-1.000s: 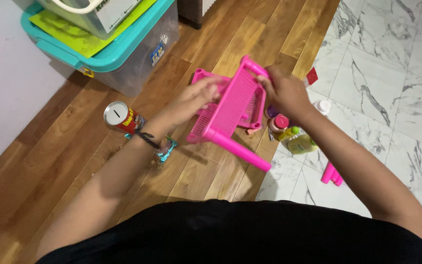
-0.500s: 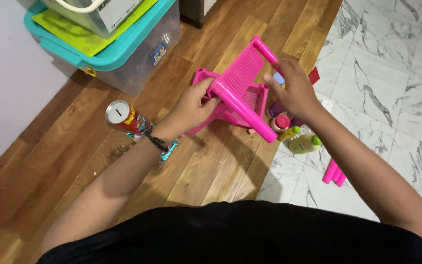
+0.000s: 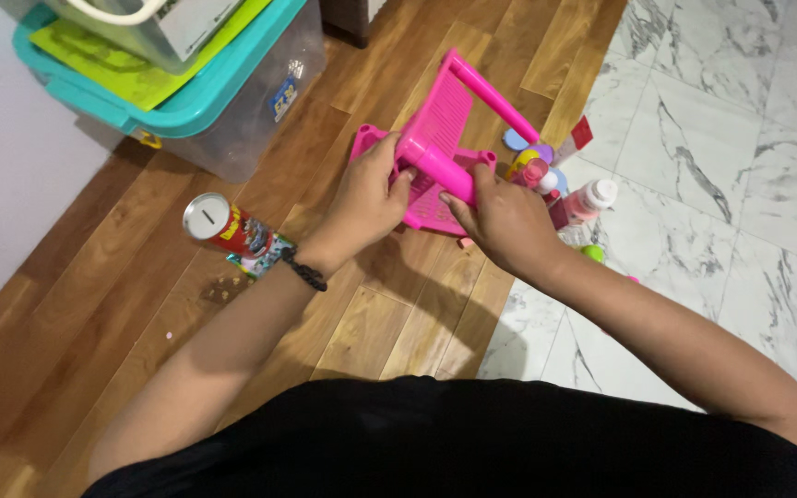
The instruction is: The person assembles a pink plastic storage rack by hand. They connect the side panels to the base and then attach the vertical support rods to complete the structure.
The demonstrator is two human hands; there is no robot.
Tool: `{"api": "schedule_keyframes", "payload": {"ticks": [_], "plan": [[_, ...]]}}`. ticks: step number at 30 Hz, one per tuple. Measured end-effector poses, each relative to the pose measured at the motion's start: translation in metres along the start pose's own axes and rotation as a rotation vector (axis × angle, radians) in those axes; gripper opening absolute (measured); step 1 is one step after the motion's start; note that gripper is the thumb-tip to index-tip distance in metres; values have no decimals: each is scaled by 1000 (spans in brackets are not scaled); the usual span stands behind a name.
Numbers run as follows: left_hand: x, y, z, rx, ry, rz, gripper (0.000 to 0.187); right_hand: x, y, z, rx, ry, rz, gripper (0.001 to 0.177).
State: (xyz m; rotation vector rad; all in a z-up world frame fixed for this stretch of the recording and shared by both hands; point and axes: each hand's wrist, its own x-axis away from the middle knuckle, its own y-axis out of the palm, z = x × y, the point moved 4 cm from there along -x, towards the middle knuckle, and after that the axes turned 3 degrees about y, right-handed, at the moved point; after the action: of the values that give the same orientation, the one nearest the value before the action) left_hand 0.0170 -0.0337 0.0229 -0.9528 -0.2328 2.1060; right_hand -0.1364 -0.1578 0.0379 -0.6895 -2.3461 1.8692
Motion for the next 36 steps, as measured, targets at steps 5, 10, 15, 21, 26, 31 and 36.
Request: {"api": "schedule_keyframes", "payload": {"ticks": [5, 10, 15, 21, 26, 31, 36], "plan": [[-6, 4, 8, 48, -6, -66, 41, 2, -7, 20, -79, -42, 154, 44], [-16, 5, -2, 276, -26, -165, 68, -11, -23, 66, -395, 79, 185, 36], [8, -7, -35, -56, -158, -357, 49, -6, -14, 128, -754, 284, 72, 30], [27, 16, -41, -115, -211, -301, 26, 2, 10, 178, -770, 269, 98, 30], [26, 30, -20, -386, -110, -149, 21, -3, 6, 196, -645, 261, 203, 30], [25, 47, -27, -422, -251, -82, 20, 22, -25, 217, -398, -69, 540, 52], [27, 63, -44, -283, -409, 45, 27, 79, -8, 300, -449, 235, 562, 44]]}}
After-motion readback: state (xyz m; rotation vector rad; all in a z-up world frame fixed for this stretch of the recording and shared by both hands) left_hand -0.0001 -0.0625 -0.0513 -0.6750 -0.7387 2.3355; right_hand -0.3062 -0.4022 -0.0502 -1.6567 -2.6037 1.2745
